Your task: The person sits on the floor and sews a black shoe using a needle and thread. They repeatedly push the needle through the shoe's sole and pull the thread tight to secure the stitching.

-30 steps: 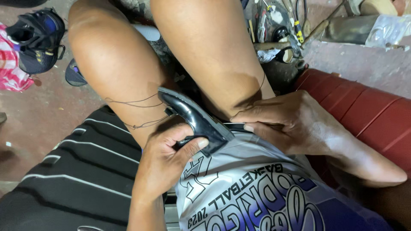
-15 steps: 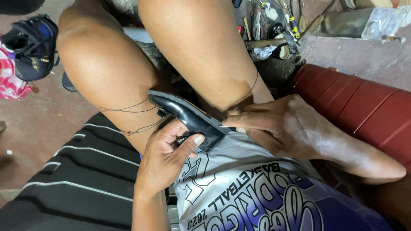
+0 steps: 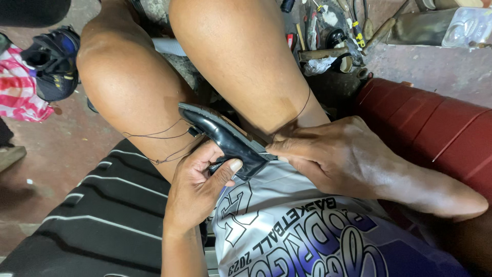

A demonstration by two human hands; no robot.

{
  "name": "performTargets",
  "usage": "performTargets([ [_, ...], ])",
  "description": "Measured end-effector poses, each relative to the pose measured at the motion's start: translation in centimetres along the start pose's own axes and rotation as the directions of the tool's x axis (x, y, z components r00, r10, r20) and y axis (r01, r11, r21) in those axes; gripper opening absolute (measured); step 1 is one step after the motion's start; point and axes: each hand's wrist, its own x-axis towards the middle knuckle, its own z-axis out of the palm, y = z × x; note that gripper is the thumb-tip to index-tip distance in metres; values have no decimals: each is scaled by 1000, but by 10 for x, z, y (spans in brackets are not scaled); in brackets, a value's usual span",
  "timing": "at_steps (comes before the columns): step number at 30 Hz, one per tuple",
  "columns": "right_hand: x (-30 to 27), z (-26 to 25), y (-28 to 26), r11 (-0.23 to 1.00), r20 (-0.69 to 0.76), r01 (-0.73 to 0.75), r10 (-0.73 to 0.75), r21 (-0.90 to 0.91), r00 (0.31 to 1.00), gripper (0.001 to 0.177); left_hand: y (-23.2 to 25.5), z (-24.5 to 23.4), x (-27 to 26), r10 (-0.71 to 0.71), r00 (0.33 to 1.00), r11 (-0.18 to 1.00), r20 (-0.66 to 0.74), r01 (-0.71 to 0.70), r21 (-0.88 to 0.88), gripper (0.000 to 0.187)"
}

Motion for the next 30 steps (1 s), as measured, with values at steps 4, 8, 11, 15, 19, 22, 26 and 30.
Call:
performTargets([
  [4, 3, -3, -4, 999, -40, 15, -14, 33, 999, 27, 4, -4, 2, 24, 1000, 997, -7, -24, 70, 27],
  [8, 7, -5, -3, 1000, -42, 17, -16, 27, 999, 29, 5, -5, 6, 37, 999, 997, -4, -37, 66, 26],
  [11, 9, -5, -1, 999, -60, 29, -27, 29, 998, 30, 4, -5, 9, 34, 999, 999, -1, -34, 39, 25],
  [15, 10, -5, 2, 997, -106, 71, -68, 17, 992, 29, 4, -6, 14, 40, 999, 998, 3, -40, 40, 21],
  [19, 13, -6, 2, 997, -76, 11, -16, -71, 997, 34, 7, -4, 18, 101, 995, 991, -20, -99, 88, 15],
  [22, 13, -9, -4, 979, -80, 6, -23, -202, 997, 40, 12, -1, 22, 109, 993, 987, -54, -102, 122, 11],
  [26, 14, -19, -11, 958, -75, -16, -6, -288, 997, 44, 19, 5, 28, 198, 979, 975, -45, -192, 110, 7],
  [30, 20, -27, -13, 955, -73, -22, 1, -296, 997, 40, 25, 7, 33, 211, 975, 972, -71, -201, 122, 6],
])
